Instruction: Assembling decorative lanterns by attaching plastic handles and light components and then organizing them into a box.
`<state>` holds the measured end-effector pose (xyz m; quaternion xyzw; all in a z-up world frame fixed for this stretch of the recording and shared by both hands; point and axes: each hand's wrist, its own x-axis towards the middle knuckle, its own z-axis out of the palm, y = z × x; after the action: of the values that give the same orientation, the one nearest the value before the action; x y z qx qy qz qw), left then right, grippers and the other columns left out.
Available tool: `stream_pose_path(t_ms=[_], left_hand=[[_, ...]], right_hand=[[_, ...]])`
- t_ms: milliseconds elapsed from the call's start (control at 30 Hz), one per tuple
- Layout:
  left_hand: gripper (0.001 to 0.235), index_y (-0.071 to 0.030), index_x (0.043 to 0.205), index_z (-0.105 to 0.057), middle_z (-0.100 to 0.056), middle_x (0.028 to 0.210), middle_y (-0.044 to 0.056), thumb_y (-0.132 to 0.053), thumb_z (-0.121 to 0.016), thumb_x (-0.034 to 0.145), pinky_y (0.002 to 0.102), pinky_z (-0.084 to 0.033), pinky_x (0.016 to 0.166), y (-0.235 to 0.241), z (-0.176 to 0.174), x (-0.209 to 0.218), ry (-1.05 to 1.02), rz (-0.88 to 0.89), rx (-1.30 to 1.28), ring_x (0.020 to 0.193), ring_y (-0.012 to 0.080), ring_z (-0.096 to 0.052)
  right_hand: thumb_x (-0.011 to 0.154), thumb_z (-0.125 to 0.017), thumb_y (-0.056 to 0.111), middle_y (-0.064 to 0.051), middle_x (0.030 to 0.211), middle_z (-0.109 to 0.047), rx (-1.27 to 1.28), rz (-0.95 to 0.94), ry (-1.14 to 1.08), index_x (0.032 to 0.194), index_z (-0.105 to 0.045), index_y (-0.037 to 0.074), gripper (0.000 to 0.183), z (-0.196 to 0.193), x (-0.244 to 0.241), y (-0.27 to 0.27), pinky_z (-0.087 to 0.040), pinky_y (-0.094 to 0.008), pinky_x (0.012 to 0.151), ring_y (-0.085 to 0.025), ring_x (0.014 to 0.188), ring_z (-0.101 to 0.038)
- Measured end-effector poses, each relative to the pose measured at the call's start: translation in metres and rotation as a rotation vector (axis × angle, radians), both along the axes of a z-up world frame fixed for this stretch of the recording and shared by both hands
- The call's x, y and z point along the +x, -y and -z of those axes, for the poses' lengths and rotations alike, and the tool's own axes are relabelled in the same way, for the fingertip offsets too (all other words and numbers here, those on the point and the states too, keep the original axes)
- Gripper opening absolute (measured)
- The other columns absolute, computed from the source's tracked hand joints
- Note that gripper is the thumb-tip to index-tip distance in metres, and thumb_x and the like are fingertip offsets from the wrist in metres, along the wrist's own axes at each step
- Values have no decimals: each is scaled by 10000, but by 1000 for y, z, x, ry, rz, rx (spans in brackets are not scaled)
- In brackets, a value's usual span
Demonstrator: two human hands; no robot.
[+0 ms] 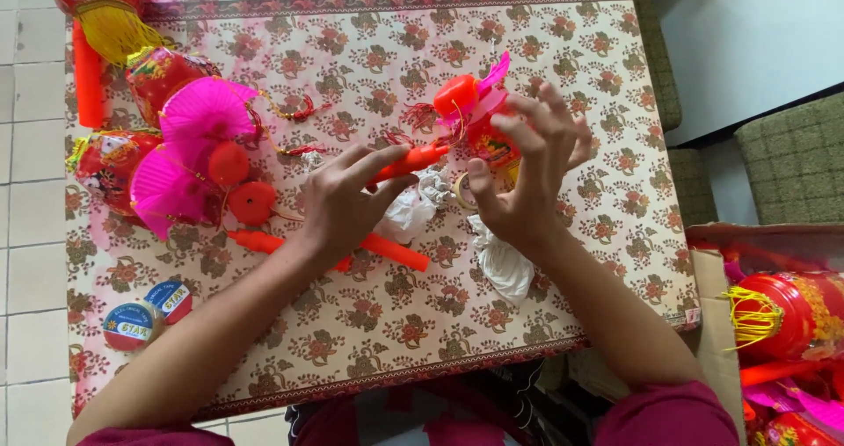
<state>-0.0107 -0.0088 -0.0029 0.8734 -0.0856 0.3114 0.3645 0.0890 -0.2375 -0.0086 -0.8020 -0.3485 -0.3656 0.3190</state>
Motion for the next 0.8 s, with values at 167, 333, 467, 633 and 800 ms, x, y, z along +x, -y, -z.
stream_pose_path(t_ms=[167, 333, 467, 633, 800], left_hand=[[305, -224, 1181, -777, -719, 872, 25, -270, -853, 889, 307, -557, 564, -2, 15, 5, 15, -36, 2, 611, 168, -690], [282, -200, 1170, -769, -728, 896, 56, -250, -844, 902, 343, -550, 574, -2, -9, 2, -7, -28, 32, 644, 199, -710], [286, -127, 1137, -755, -697, 857, 131, -225, -855, 888, 416, -540, 562, -4, -23, 0, -2, 7, 185, 663, 314, -700], [239, -84, 1093, -761, -690, 797, 154, -263, -806, 941, 365, -522, 538, -9, -16, 3, -84, -2, 327, 620, 286, -684], [311, -277, 1245, -660, -648, 838, 28, -474, -654, 1004, 478, -564, 567, -18, 30, 11, -251, -129, 361, 615, 341, -684]], right_hand=[[866, -648, 206, 38, 810, -634, -31, -30, 129, 1017, -743, 205, 178, 24, 7, 18, -303, -492, 921, -214, 839, -598], [789, -671, 183, 80, 657, -606, -110, -80, 149, 877, -791, 256, 166, 3, 0, 16, -417, -400, 785, -152, 590, -565], [810, -655, 136, 4, 615, -575, -138, -153, 198, 850, -768, 153, 122, -17, -11, 7, -463, -388, 715, -186, 554, -566], [890, -639, 191, -38, 607, -576, -231, -281, 80, 909, -759, 123, 139, 1, -16, 5, -487, -360, 540, -198, 527, -589], [912, -680, 523, -173, 981, -737, -707, -256, -186, 1100, -773, 129, 446, -43, -32, -17, -560, -362, 633, -292, 863, -701]])
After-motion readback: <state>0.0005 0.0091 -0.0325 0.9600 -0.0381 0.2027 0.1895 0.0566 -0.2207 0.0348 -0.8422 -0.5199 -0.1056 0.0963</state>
